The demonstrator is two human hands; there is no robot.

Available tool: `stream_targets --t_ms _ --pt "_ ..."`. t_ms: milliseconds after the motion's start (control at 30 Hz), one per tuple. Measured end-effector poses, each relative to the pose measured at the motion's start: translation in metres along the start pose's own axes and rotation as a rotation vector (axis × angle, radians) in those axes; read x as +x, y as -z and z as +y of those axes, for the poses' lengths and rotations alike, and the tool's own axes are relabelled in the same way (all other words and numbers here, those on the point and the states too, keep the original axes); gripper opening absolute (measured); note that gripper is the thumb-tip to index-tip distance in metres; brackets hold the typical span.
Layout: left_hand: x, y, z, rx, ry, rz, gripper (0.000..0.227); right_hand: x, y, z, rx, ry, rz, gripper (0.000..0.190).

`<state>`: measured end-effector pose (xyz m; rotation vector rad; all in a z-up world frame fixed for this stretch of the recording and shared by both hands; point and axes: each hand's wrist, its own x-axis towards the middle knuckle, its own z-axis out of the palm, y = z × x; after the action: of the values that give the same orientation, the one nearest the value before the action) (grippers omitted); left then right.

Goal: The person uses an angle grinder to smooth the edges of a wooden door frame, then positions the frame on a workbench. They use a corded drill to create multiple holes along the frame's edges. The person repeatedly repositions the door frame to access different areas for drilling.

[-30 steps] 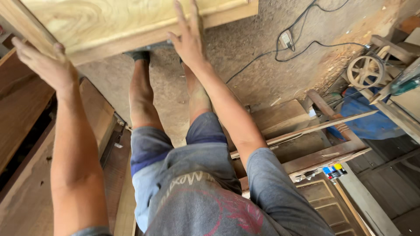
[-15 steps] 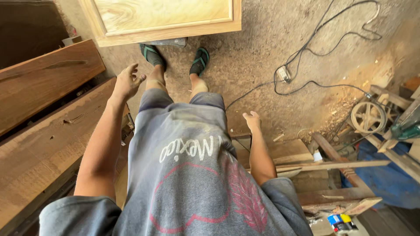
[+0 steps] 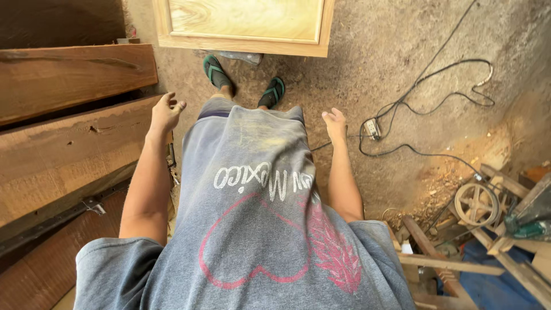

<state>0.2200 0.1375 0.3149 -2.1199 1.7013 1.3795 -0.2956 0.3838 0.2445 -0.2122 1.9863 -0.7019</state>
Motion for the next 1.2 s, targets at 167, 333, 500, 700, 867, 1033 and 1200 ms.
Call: stream_targets --t_ms 167,333,500,700,867,1033,1200 --pt "-0.022 -0.006 -0.017 -0.043 0.051 0.028 0.062 0.010 0.003 -0.011 -0.029 0.093 -0.005 0.071" --pt "-0.024 -0.008 -0.039 -0.019 0.108 0.039 0.062 0.000 0.007 -0.006 -0.033 0.019 0.005 0.070" --pt "-0.011 -0.006 -0.040 -0.002 0.070 0.051 0.060 -0.021 -0.002 0.006 -0.062 -0.056 0.024 0.069" --pt "0.004 -0.012 -0.010 -0.062 -0.008 0.037 0.061 -0.035 -0.014 0.016 -0.027 -0.061 0.005 0.070" --pt "0.007 -0.019 0.016 -0.043 -0.028 -0.005 0.061 -0.035 -0.010 0.019 0.004 -0.045 0.017 0.070" --pt "0.002 -0.019 0.028 -0.036 -0.012 -0.031 0.062 -0.030 0.000 0.012 0.043 -0.106 0.023 0.071" --pt "-0.003 -0.020 0.022 -0.033 0.014 -0.019 0.061 -0.027 0.010 0.005 -0.058 -0.119 0.031 0.069"
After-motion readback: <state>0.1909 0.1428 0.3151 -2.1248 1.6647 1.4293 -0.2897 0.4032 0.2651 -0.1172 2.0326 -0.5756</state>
